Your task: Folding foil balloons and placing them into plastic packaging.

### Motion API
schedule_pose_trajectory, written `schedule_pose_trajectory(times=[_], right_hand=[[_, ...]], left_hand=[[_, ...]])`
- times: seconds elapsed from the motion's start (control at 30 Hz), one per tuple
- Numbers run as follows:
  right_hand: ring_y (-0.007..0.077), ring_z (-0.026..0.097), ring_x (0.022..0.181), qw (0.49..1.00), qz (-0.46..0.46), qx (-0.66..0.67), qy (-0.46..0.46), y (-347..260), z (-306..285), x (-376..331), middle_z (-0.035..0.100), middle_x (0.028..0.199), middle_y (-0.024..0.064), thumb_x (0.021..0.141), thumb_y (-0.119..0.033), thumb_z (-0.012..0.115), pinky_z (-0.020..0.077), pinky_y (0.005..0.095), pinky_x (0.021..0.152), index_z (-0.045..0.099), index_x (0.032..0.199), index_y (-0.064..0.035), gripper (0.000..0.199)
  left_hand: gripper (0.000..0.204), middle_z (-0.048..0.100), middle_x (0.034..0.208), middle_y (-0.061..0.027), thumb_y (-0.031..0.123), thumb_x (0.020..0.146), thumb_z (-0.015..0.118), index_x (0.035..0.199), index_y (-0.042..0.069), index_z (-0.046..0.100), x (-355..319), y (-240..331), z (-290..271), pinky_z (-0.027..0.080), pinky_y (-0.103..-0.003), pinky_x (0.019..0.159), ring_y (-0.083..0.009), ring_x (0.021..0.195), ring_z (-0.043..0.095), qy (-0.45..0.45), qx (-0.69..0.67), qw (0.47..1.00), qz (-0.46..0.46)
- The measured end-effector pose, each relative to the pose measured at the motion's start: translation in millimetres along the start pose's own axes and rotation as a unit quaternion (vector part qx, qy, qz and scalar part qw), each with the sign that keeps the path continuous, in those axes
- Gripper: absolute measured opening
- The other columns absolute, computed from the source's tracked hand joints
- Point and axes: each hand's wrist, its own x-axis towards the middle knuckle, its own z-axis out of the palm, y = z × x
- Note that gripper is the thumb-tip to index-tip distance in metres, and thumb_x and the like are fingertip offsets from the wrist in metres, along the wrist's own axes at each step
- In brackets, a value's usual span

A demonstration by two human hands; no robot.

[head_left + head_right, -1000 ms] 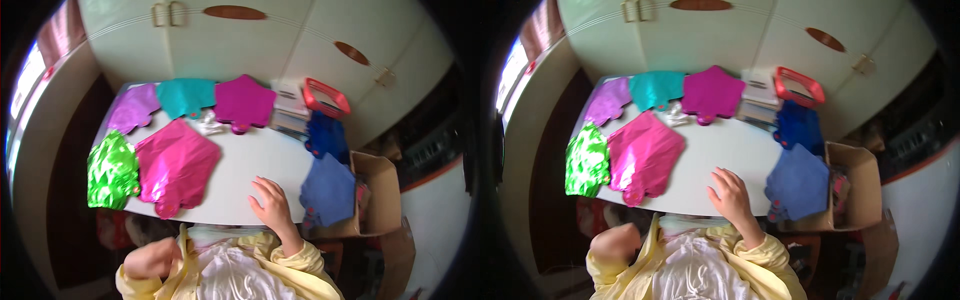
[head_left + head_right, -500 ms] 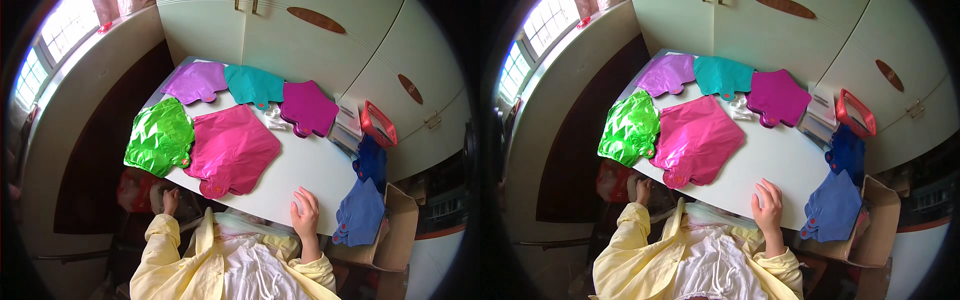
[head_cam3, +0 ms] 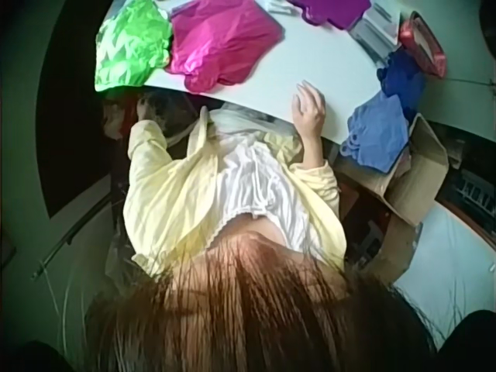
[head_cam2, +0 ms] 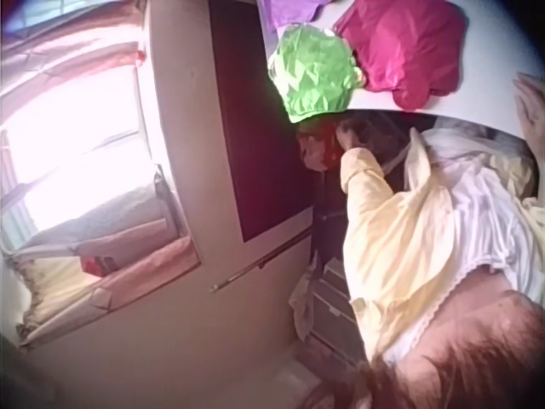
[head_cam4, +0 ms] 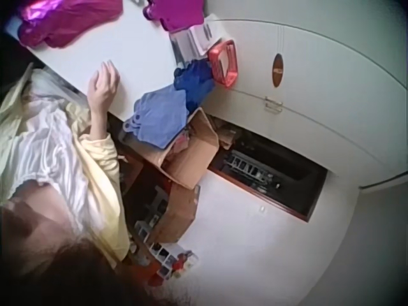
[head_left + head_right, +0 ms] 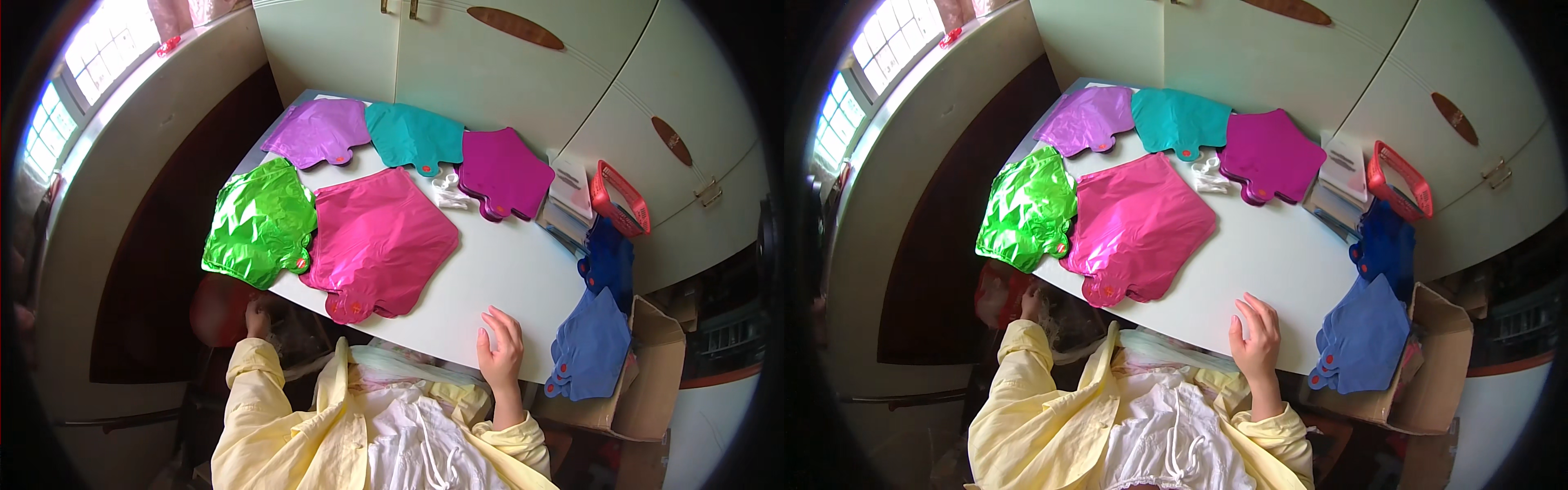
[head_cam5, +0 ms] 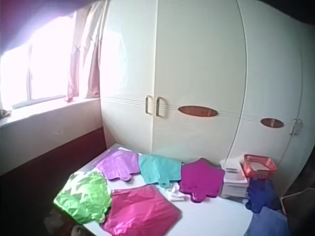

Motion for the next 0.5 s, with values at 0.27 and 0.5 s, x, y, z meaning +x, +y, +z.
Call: schedule_pose_trajectory(times=[0.27,0.5], right_hand=[[0.0312,0.059,0.097,1.000,-0.011,0.020,0.018,-3,-1,3,0.062,0.108,0.0122,0.080,-0.004,0.060,0.0487,0.0393,0.084,0.063,0.101,-0.0018,0.021],[0.0303,0.060,0.094,0.999,-0.012,0.019,0.029,-2,-4,0,0.063,0.105,0.0116,0.080,-0.004,0.060,0.0492,0.0385,0.082,0.064,0.100,-0.0019,0.021]], left_hand=[[0.021,0.064,0.101,-0.0128,0.006,0.088,0.052,0.108,0.006,0.058,-5,-19,-31,0.050,-0.028,0.080,-0.0231,0.092,0.062,0.015,-0.493,0.864,-0.104],[0.006,0.049,0.065,0.0034,0.017,0.090,0.055,0.087,0.011,0.053,9,43,-96,0.027,-0.019,0.036,-0.0060,0.042,0.033,0.162,-0.658,0.679,-0.281]])
